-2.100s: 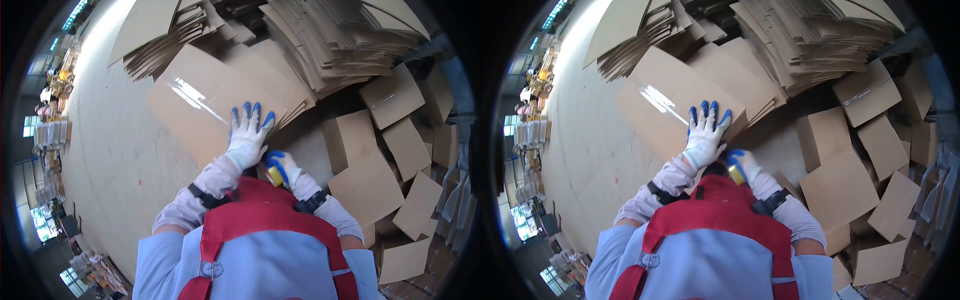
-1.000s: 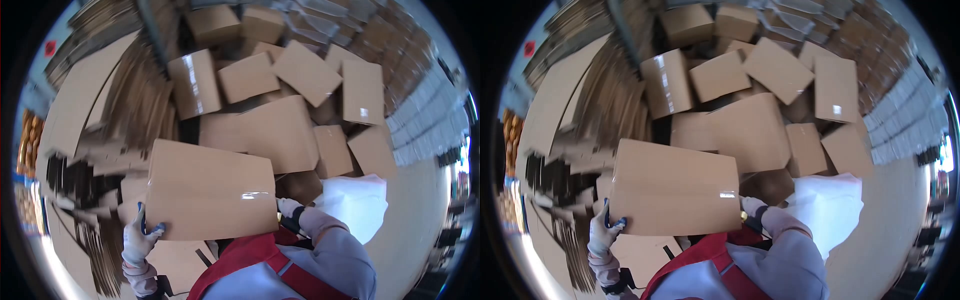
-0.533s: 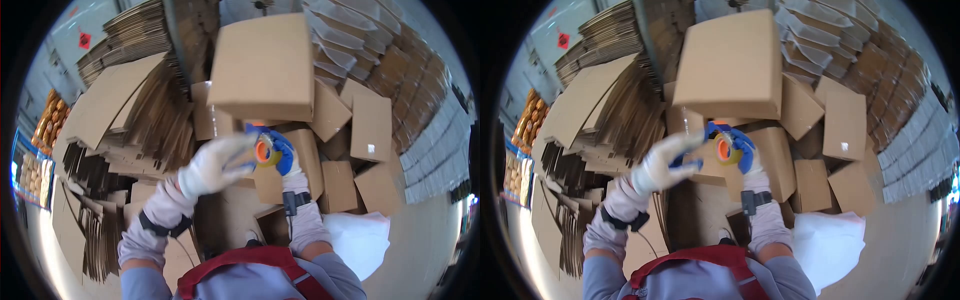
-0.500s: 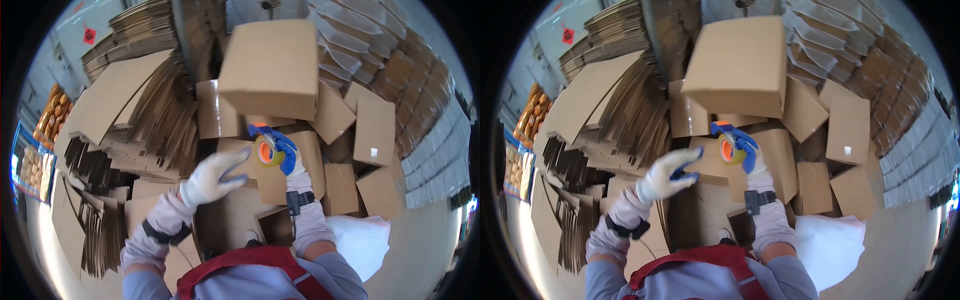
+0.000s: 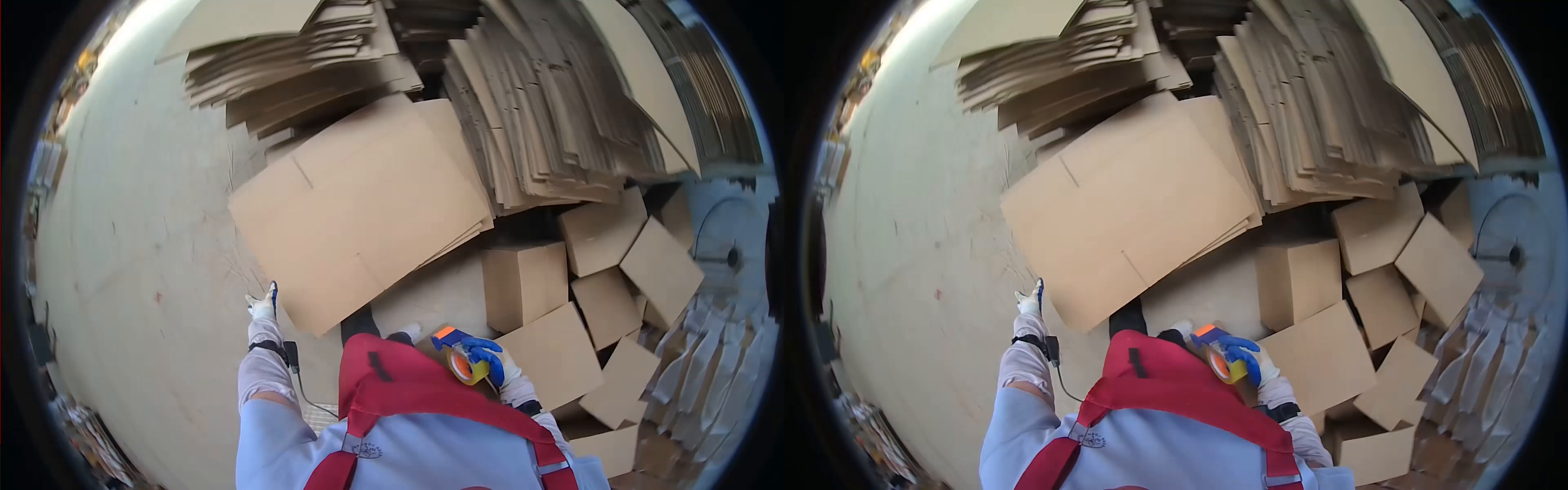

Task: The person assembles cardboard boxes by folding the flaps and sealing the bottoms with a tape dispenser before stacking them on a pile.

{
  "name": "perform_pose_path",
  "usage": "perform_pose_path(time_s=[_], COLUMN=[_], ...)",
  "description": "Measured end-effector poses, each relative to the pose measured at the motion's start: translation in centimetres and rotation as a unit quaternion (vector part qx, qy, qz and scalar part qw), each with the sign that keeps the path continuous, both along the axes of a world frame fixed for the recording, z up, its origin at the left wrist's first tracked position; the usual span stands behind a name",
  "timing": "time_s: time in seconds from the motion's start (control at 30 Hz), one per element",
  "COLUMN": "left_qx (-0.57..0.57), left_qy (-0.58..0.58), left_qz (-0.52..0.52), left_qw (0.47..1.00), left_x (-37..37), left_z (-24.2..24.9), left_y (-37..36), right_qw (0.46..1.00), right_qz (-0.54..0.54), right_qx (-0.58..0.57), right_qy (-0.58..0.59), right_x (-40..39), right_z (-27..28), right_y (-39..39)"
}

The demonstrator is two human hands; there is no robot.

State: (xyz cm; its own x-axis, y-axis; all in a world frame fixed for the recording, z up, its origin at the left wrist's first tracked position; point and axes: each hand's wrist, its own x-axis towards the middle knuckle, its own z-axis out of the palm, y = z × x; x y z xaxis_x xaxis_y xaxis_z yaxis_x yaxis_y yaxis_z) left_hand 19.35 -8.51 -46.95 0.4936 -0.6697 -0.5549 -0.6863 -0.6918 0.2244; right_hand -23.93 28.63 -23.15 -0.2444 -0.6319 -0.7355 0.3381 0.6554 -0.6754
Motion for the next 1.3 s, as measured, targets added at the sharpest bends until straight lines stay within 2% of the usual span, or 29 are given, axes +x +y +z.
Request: perform_pose_path(time_s=[0.03, 0.1, 0.13, 0.17, 0.23, 0.27, 0.3, 0.33, 0.37, 0.43, 0.5, 0.53, 0.57, 0.63, 0.7, 0.73, 0.8, 0.83, 0.9, 0.93, 0.97, 1.0, 1.03, 1.1, 1.17, 1.2, 1.23, 1.27, 1.3], left_qx=[0.043, 0.092, 0.051, 0.011, 0.153, 0.131, 0.129, 0.139, 0.149, 0.135, 0.213, 0.207, 0.222, 0.245, 0.228, 0.228, 0.225, 0.227, 0.309, 0.328, 0.321, 0.339, 0.342, 0.303, 0.113, 0.104, -0.053, -0.205, -0.14], left_qy=[-0.011, -0.009, 0.167, 0.315, 0.133, 0.089, 0.086, 0.144, 0.199, 0.168, 0.393, 0.386, 0.461, 0.57, 0.629, 0.629, 0.682, 0.68, 0.645, 0.561, 0.564, 0.486, 0.382, 0.468, 0.377, 0.375, 0.285, 0.174, 0.223], left_qz=[0.046, 0.097, 0.2, 0.294, 0.25, 0.245, 0.243, 0.271, 0.296, 0.259, 0.17, 0.163, 0.14, 0.121, 0.106, 0.099, 0.166, 0.156, 0.167, 0.085, 0.079, -0.128, -0.329, -0.28, -0.319, -0.323, -0.489, -0.623, -0.62], left_qw=[0.998, 0.991, 0.964, 0.902, 0.947, 0.957, 0.957, 0.941, 0.922, 0.941, 0.878, 0.884, 0.847, 0.775, 0.735, 0.737, 0.676, 0.68, 0.678, 0.755, 0.757, 0.795, 0.793, 0.781, 0.862, 0.862, 0.823, 0.734, 0.739], left_x=[-0.5, -0.3, -0.1, -0.6, -3.1, -4.0, -4.0, -3.7, -4.1, -4.2, -3.0, -3.3, -3.9, -6.2, -9.4, -10.1, -11.2, -11.7, -13.3, -13.1, -12.0, -9.7, -7.7, -6.2, -4.3, -5.4, -7.3, -9.1, -10.5], left_z=[-0.8, -3.8, -7.1, -8.1, -7.2, -6.7, -5.8, -4.9, -2.3, 1.6, 6.5, 9.6, 13.0, 19.6, 24.1, 25.9, 28.4, 29.0, 31.0, 32.8, 33.1, 33.3, 33.7, 39.8, 40.2, 40.3, 40.3, 40.0, 38.2], left_y=[1.7, 5.5, 9.0, 10.5, 12.8, 12.9, 12.6, 12.8, 12.7, 13.1, 14.1, 14.1, 14.6, 16.5, 18.5, 19.5, 20.9, 21.4, 23.5, 23.1, 22.3, 21.0, 19.8, 16.9, 15.1, 15.0, 15.4, 15.9, 16.2], right_qw=[1.0, 0.986, 0.985, 0.986, 0.996, 0.997, 0.998, 0.995, 0.991, 0.994, 0.999, 1.0, 0.999, 0.995, 0.971, 0.97, 0.975, 0.972, 0.951, 0.949, 0.947, 0.948, 0.949, 0.948, 0.942, 0.946, 0.943, 0.945, 0.931], right_qz=[0.011, 0.104, 0.081, 0.086, 0.017, -0.001, -0.002, 0.016, 0.031, 0.002, -0.049, -0.005, 0.038, 0.032, -0.126, -0.13, -0.17, -0.179, -0.257, -0.258, -0.257, -0.242, -0.229, -0.197, -0.163, -0.119, -0.073, -0.057, -0.014], right_qx=[0.014, -0.069, -0.062, -0.052, 0.003, 0.001, -0.001, -0.005, -0.009, -0.001, -0.003, 0.013, 0.031, -0.092, -0.069, -0.076, -0.124, -0.13, -0.169, -0.171, -0.18, -0.195, -0.209, -0.249, -0.294, -0.294, -0.292, -0.289, -0.275], right_qy=[0.006, 0.115, 0.141, 0.132, 0.087, 0.071, 0.067, 0.102, 0.134, 0.108, 0.015, 0.007, -0.001, -0.024, -0.189, -0.189, -0.075, -0.076, -0.043, -0.064, -0.065, -0.062, -0.059, -0.03, 0.002, 0.072, 0.143, 0.142, 0.238], right_x=[-0.8, -1.6, -1.5, -2.9, -3.2, -3.4, -3.5, -3.3, -2.9, -2.6, -1.4, -0.8, -0.1, 1.9, 3.1, 3.5, 4.1, 4.6, 4.8, 4.4, 3.9, 3.8, 3.8, 3.4, 2.4, 1.4, 0.3, -1.0, -2.5], right_z=[0.3, 0.9, 0.4, -0.1, -0.9, -0.9, -0.9, -1.2, -1.3, -3.8, -5.6, -5.9, -6.1, -5.6, -5.0, -4.5, -3.8, -3.8, -3.4, -3.0, -1.9, -0.7, 0.7, 4.7, 6.5, 7.0, 7.6, 10.3, 12.5], right_y=[-0.7, -1.4, -0.6, -1.0, -0.7, -1.6, -2.5, -3.2, -3.9, -3.6, -4.0, -5.0, -5.9, -7.5, -9.8, -10.5, -11.9, -12.3, -11.5, -11.2, -11.3, -11.0, -10.6, -10.8, -11.8, -12.6, -13.3, -13.8, -14.1])
